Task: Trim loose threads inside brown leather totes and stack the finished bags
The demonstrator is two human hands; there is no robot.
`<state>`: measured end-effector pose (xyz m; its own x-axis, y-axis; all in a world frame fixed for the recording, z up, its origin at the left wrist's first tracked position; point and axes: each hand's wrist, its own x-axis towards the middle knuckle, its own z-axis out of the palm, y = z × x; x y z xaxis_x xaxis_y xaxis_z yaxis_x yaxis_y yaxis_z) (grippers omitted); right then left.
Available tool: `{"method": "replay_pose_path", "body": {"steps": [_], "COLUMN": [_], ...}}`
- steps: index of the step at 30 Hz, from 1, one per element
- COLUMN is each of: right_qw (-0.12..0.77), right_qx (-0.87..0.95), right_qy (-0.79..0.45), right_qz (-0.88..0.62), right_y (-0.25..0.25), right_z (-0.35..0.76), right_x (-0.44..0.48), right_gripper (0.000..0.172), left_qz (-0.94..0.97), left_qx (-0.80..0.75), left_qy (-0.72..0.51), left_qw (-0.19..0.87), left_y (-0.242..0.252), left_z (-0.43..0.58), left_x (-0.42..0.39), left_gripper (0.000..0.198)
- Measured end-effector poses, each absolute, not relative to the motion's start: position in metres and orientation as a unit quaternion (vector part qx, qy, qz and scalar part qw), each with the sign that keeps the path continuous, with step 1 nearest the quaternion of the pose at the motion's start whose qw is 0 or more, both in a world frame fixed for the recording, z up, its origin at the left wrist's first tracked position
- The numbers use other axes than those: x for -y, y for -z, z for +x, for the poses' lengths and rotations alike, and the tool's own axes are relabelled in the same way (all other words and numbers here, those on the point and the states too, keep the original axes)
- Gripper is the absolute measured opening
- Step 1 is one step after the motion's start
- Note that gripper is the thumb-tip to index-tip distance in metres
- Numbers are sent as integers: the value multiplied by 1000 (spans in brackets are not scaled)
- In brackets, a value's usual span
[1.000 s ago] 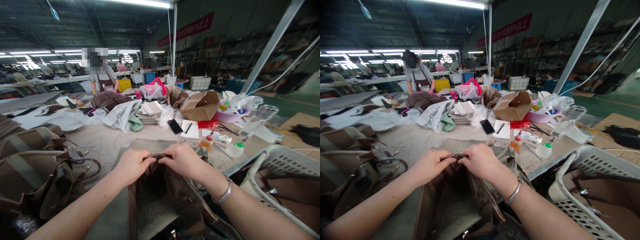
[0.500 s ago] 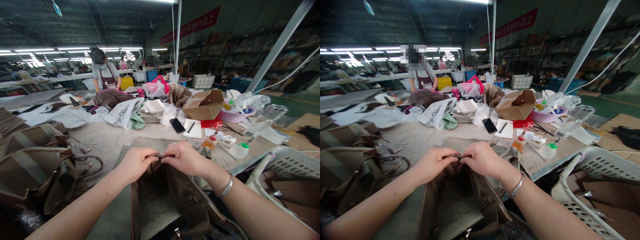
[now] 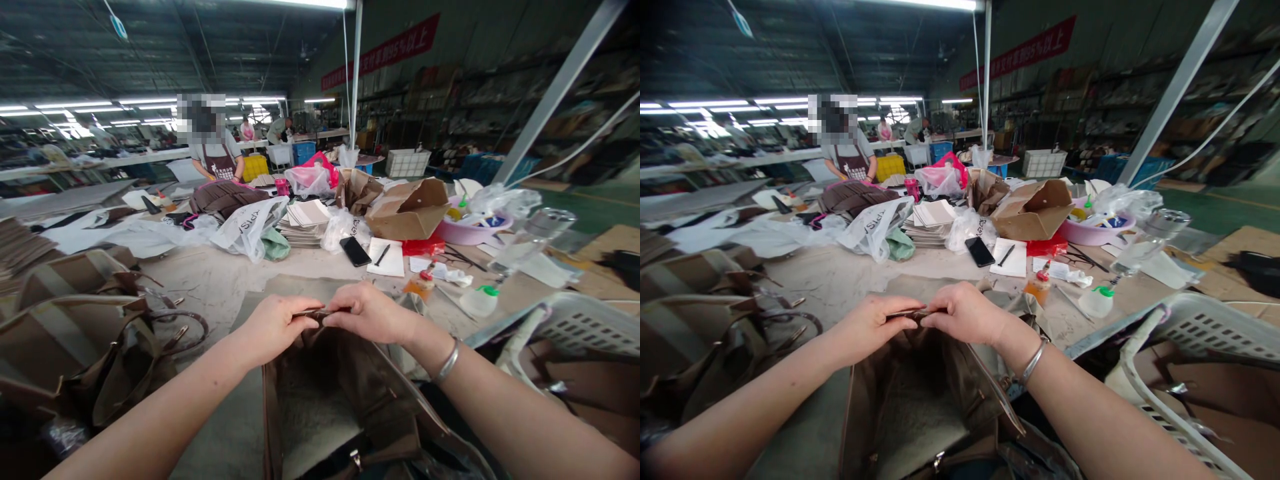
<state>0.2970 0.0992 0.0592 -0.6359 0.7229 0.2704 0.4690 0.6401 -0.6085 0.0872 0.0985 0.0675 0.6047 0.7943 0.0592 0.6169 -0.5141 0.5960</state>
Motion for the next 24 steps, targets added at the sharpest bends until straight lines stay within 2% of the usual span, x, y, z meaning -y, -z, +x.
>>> {"method": "replay_pose_path", "body": {"steps": [7, 13, 16, 19, 24], "right_qw": [193, 150, 148, 144, 157], "right_qx": [854, 867, 867, 884, 912], "right_qy": [-274, -156, -122, -109, -136], "right_qz": [-399, -448, -459, -431, -353], "right_y": [-69, -72, -70, -70, -70], "right_z": [304, 303, 299, 299, 302], "right_x": [-94, -79, -75, -77, -84], "right_gripper": [37, 37, 31, 24, 24], "left_qz": [861, 855, 857, 857, 852], "left_qx": [-437, -456, -453, -456, -469], "left_qy": [-143, -144, -140, -138, -138], "left_qw": [217, 199, 202, 197, 189], "left_y": [-69, -68, -67, -66, -65], "left_z": [93, 96, 96, 96, 97], "left_x": [-100, -102, -102, -101, -101], "left_gripper": [23, 21, 20, 20, 20]}}
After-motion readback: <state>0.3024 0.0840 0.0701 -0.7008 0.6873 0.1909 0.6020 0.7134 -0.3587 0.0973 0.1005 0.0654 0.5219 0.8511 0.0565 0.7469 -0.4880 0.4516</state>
